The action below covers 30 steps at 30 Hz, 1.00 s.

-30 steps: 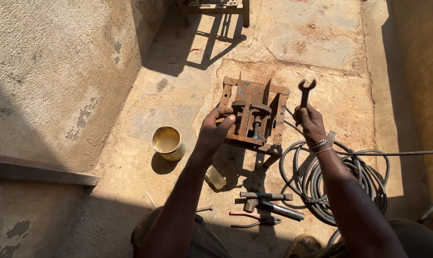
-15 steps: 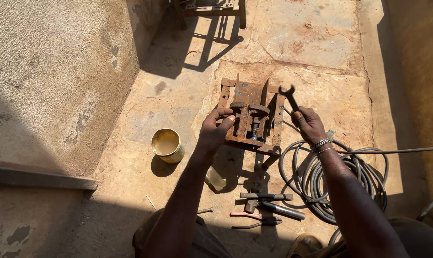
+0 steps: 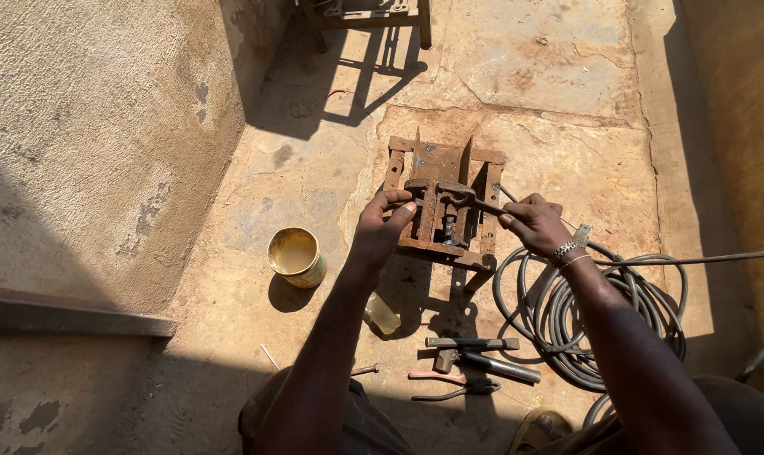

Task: The person kneels on the ground working on a rusty metal clamp fixture. They turn a threaded rod by hand, hold a wrench, pour liquid from a plastic bottle onto the fixture's mechanism, and continue turning and adjusting the rod and components with the wrench and by hand.

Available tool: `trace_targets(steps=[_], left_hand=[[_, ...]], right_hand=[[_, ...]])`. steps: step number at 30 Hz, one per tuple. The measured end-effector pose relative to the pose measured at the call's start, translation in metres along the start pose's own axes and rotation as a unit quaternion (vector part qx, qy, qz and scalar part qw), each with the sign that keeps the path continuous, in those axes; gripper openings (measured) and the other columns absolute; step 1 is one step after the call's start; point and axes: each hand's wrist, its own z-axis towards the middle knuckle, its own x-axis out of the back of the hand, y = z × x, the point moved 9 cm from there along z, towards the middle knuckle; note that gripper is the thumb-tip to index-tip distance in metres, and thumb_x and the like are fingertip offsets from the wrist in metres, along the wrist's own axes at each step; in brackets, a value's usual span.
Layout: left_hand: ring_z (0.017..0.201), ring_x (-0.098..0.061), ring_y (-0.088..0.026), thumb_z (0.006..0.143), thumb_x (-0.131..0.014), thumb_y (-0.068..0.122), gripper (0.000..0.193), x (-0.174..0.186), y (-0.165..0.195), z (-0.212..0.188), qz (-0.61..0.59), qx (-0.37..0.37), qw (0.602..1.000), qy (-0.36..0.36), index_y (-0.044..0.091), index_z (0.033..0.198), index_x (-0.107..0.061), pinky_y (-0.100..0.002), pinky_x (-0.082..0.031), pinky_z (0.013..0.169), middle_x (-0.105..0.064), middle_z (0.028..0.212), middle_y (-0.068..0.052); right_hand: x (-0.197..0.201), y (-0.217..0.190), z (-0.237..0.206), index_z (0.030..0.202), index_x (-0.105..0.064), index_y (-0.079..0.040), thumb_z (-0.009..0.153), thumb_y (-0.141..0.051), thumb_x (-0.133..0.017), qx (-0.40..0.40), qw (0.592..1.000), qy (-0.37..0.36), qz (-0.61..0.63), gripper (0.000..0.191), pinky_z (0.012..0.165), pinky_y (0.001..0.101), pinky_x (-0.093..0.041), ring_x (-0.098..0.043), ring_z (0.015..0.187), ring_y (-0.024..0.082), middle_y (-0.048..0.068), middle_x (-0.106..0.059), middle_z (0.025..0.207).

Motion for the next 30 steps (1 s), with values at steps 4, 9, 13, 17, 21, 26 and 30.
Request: trace_targets(steps=[4,9,13,17,21,26,30], left_hand=[[0.108,-0.062,-0.017,0.092,-0.068,0.026,0.036,0.002,0.001,-0.001,-0.013,-0.009,1.000,0.005,0.004,0.121,-0.066,-0.033,-0.048,0.097,-0.066,0.117,-0.008],[0.107,-0.063,-0.017,0.091,-0.068,0.025,0.035,0.001,0.000,0.001,-0.007,-0.002,1.000,0.000,0.005,0.120,-0.066,-0.032,-0.049,0.096,-0.068,0.114,-0.007],[0.106,-0.063,-0.017,0.092,-0.068,0.024,0.034,0.002,0.002,0.004,-0.016,-0.006,1.000,0.005,0.003,0.118,-0.067,-0.031,-0.049,0.095,-0.067,0.114,-0.008],[0.106,-0.062,-0.017,0.092,-0.068,0.024,0.034,-0.001,0.003,0.004,-0.013,-0.016,1.000,0.002,0.003,0.118,-0.066,-0.032,-0.048,0.096,-0.067,0.114,-0.009],[0.108,-0.063,-0.017,0.093,-0.067,0.025,0.035,-0.006,0.000,0.002,-0.006,-0.017,1.000,-0.004,0.004,0.120,-0.066,-0.032,-0.048,0.098,-0.067,0.116,-0.008],[0.110,-0.062,-0.018,0.092,-0.069,0.025,0.036,-0.005,0.001,0.004,0.015,-0.037,0.999,0.009,0.003,0.120,-0.067,-0.033,-0.048,0.099,-0.067,0.117,-0.008],[0.105,-0.065,-0.019,0.090,-0.068,0.028,0.037,0.008,-0.009,0.008,0.050,-0.018,0.998,0.019,0.005,0.120,-0.067,-0.035,-0.052,0.094,-0.069,0.115,-0.010]], right_hand=[[-0.005,0.028,-0.007,0.097,-0.069,-0.015,0.108,-0.042,-0.056,-0.159,0.916,0.018,0.367,0.032,0.078,0.0439,-0.044,-0.053,0.076,0.019,0.004,-0.064,0.082],[0.012,0.005,-0.005,0.095,-0.073,-0.021,0.108,-0.041,-0.057,-0.056,0.990,0.038,0.121,0.029,0.099,0.0471,-0.041,-0.056,0.092,0.019,0.005,-0.064,0.085],[0.004,-0.007,-0.003,0.106,-0.072,-0.023,0.101,-0.044,-0.058,-0.013,0.997,-0.006,0.074,0.025,0.101,0.0544,-0.038,-0.058,0.096,0.021,0.001,-0.067,0.086],[0.022,0.010,-0.006,0.098,-0.070,-0.016,0.108,-0.046,-0.057,-0.070,0.907,0.116,0.398,0.035,0.079,0.0449,-0.040,-0.055,0.080,0.019,0.002,-0.063,0.082],[0.000,0.008,-0.006,0.097,-0.069,-0.020,0.106,-0.050,-0.053,-0.112,0.948,0.006,0.296,0.035,0.098,0.0432,-0.046,-0.061,0.085,0.021,0.003,-0.067,0.078],[0.020,0.000,-0.007,0.095,-0.063,-0.019,0.119,-0.054,-0.053,0.046,0.771,0.196,0.604,0.043,0.108,0.0484,-0.037,-0.054,0.091,0.018,-0.002,-0.059,0.082],[-0.014,0.017,-0.007,0.117,-0.074,-0.030,0.096,-0.053,-0.053,-0.168,0.972,-0.074,-0.144,0.037,0.090,0.0597,-0.035,-0.050,0.086,0.015,-0.007,-0.062,0.078]])
